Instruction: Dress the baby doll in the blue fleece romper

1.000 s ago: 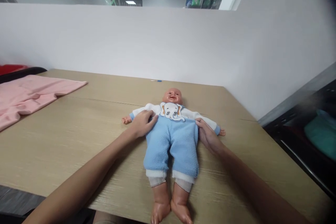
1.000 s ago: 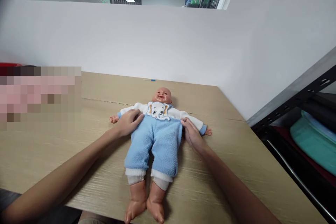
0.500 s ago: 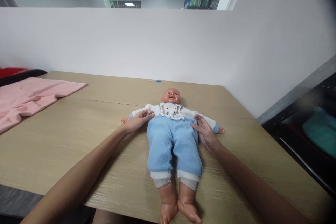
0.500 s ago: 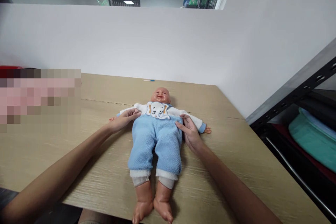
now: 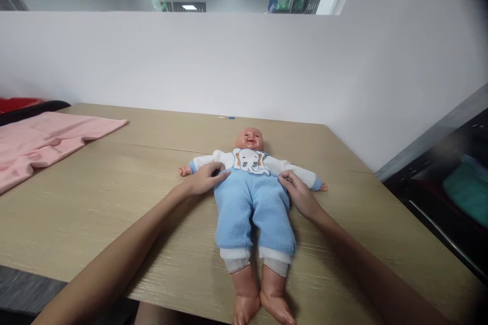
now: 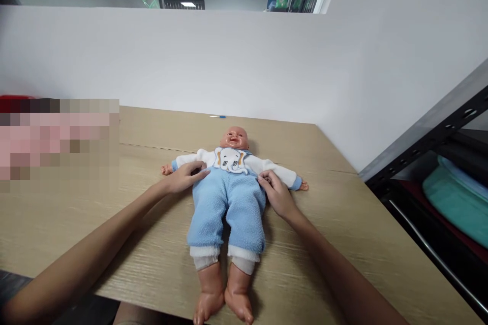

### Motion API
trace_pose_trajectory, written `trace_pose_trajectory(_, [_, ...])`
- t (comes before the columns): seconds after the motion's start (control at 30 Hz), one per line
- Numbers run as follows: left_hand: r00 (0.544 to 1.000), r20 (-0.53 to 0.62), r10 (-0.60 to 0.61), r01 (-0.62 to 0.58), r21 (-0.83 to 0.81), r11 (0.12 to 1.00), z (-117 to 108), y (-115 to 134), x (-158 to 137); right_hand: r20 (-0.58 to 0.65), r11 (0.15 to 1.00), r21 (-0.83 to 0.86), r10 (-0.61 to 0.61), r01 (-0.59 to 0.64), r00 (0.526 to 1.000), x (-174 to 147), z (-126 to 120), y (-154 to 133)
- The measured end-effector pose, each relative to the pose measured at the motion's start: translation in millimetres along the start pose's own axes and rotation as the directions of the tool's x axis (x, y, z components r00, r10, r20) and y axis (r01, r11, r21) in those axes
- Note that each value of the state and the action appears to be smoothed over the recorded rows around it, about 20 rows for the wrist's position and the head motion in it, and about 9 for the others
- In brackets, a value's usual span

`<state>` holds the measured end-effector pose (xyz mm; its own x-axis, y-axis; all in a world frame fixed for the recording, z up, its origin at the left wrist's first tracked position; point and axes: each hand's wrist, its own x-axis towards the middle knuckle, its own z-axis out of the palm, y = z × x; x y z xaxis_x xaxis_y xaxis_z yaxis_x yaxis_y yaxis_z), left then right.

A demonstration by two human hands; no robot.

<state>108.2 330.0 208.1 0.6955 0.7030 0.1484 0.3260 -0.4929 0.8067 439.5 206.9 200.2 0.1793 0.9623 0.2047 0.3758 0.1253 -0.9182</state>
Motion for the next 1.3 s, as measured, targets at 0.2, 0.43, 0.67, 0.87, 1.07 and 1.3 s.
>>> trace_pose_trajectory(0.2, [0.986,0.090,-0.139,0.164,-0.397,0.903,-6.9,3.1,0.8,0.014,0.999,-0.003,0.041,-0.041,0.999,5.5,-3.1,7.5])
trace_pose_trajectory(0.43, [0.983,0.106,-0.151,0.182,-0.442,0.878,-4.1,-0.6,2.1,0.031,0.997,0.009,0.073,-0.073,0.997,11.0,-7.9,11.3])
trace_pose_trajectory(0.67, [0.989,0.146,-0.034,0.069,-0.242,0.968,-6.3,-9.9,4.4,0.073,0.998,-0.038,0.061,-0.058,0.995,7.2,-6.8,9.0])
trace_pose_trajectory(0.87, [0.973,0.208,-0.098,0.127,-0.134,0.983,-19.4,-13.9,1.7,0.097,0.997,-0.071,0.026,-0.019,0.995,6.6,-8.9,4.6])
trace_pose_trajectory(1.07, [0.958,0.285,-0.027,0.136,-0.370,0.919,-29.6,-20.5,-3.0,0.108,0.997,-0.080,0.009,-0.001,0.994,6.4,-8.9,4.9])
trace_pose_trajectory(1.3, [0.968,0.241,0.072,0.031,-0.398,0.917,-18.3,-35.6,-1.4,0.123,0.996,-0.083,-0.005,0.015,0.992,6.5,-9.2,7.9])
